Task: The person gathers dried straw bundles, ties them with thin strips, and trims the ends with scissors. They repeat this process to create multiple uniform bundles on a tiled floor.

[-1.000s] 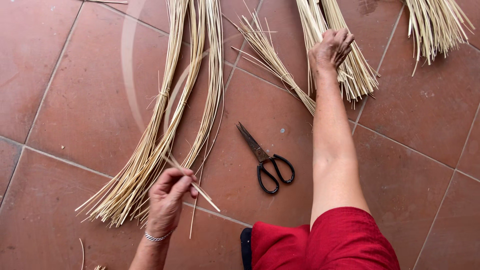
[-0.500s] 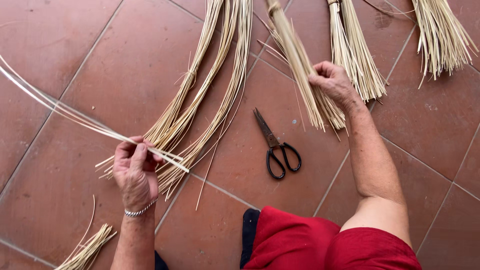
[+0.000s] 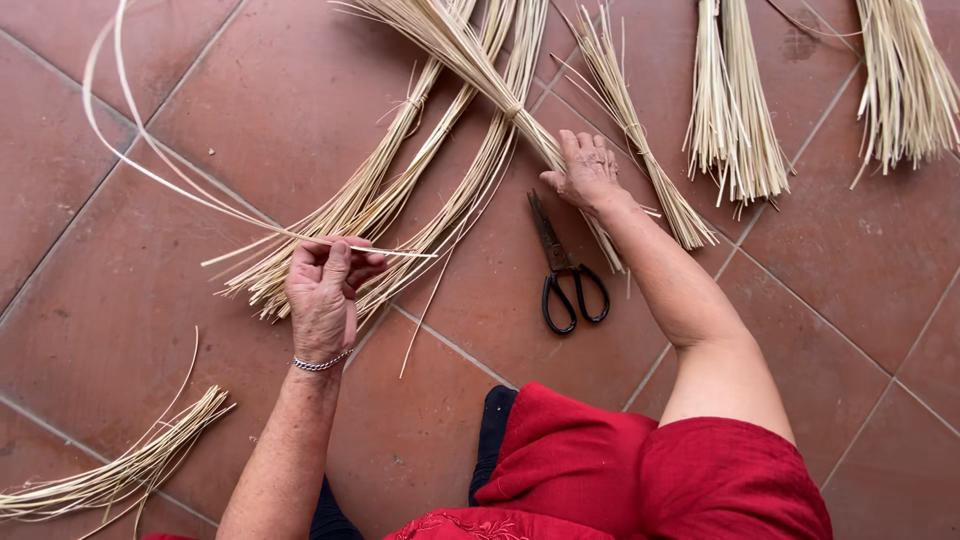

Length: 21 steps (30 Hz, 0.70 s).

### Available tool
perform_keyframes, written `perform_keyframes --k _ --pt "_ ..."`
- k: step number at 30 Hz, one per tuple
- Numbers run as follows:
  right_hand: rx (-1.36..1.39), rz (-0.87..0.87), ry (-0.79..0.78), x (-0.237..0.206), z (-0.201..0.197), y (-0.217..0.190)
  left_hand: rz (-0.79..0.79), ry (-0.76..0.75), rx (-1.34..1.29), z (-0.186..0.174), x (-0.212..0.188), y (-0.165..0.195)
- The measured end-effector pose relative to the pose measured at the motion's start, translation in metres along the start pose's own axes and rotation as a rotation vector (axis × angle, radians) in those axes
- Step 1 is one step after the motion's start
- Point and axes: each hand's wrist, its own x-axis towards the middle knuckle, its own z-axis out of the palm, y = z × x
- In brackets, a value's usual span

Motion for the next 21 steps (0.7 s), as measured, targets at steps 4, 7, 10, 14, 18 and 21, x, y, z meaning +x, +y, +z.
perform_keyframes --k 4,7,10,14,18,21 --pt "-0.079 0.045 -0.048 0.021 0.002 -0.008 0.034 0.004 0.068 0.008 -0.001 0.007" --pt "0.111 0.030 0.115 0.016 -0.011 -0.014 0.099 0.000 0.147 0.013 -0.004 0.017" --pt "0.372 -0.046 0.061 -0.012 -0.037 -0.036 0.204 -0.038 0.177 0.020 -0.005 0.027" --pt "0.985 0.046 -0.380 -0.056 -0.074 -0.084 0.279 -0.070 0.167 0.030 0.000 0.032" --pt "1.005 0.066 -0.508 -0.084 -0.096 -0.129 0.304 -0.078 0.179 0.033 0.008 0.031" --pt "1.068 0.012 -0.587 -0.093 -0.099 -0.150 0.330 -0.063 0.223 0.024 0.012 0.032"
